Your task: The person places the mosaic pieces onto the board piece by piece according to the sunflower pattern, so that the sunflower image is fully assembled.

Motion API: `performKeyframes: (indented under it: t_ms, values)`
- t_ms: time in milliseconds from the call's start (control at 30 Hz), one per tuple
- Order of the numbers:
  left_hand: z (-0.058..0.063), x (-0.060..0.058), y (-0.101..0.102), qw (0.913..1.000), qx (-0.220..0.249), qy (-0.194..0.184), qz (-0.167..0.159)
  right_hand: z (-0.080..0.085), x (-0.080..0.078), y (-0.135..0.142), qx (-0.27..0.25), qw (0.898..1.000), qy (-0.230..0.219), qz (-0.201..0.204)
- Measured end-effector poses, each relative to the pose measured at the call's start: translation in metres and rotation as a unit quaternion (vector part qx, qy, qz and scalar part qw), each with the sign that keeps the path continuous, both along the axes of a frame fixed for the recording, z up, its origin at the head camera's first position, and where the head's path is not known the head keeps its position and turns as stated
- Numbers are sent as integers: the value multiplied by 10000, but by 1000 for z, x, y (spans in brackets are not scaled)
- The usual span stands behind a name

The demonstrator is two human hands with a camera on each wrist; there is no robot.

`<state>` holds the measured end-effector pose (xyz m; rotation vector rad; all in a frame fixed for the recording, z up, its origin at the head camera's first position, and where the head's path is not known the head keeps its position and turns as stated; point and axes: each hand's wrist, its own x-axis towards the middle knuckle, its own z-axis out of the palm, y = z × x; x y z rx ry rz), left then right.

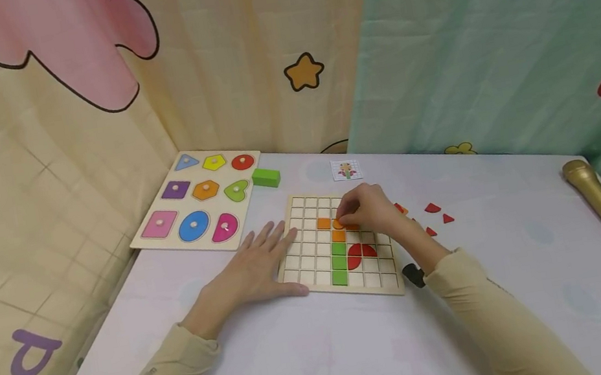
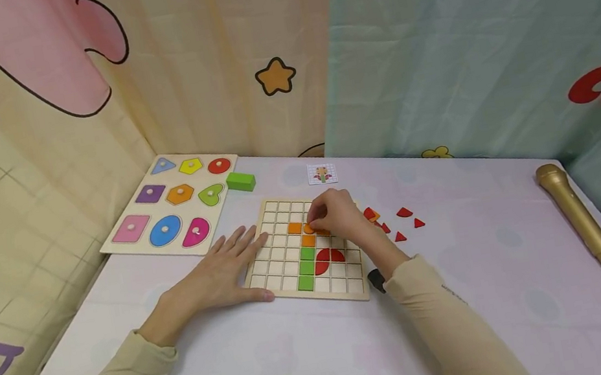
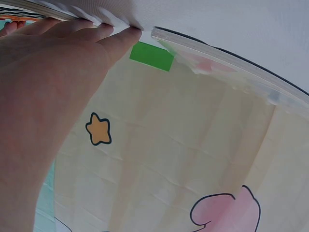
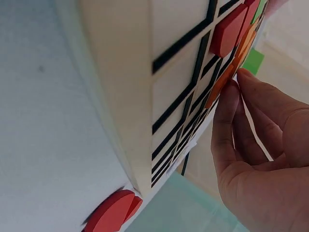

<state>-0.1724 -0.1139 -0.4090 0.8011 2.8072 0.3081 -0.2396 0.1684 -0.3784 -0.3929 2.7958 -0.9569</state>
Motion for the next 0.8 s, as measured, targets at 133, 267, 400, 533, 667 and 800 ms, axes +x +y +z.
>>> performKeyframes:
  t_ms: [133, 267, 400, 533, 667, 800]
  values:
    - [-1, 0, 0, 10000, 9, 5, -15, 0, 3, 7, 31, 9998, 210, 3]
    - [-2, 1, 1, 10000, -2, 13, -31, 5, 6, 25, 40, 9986, 476, -217]
    - [1, 1, 1, 10000, -21, -14, -44, 10, 7, 52, 182, 9973, 453, -543]
    - [4, 1, 2, 10000, -29, -41, -43, 11, 8, 77, 441, 9965, 198, -688]
    - [5, 1, 1, 10000, -28, -37, -44, 11, 10, 89, 613, 9961, 60, -628]
    - [5, 2, 1, 10000, -4, -64, -45, 7, 11, 93, 623, 9959, 26, -648]
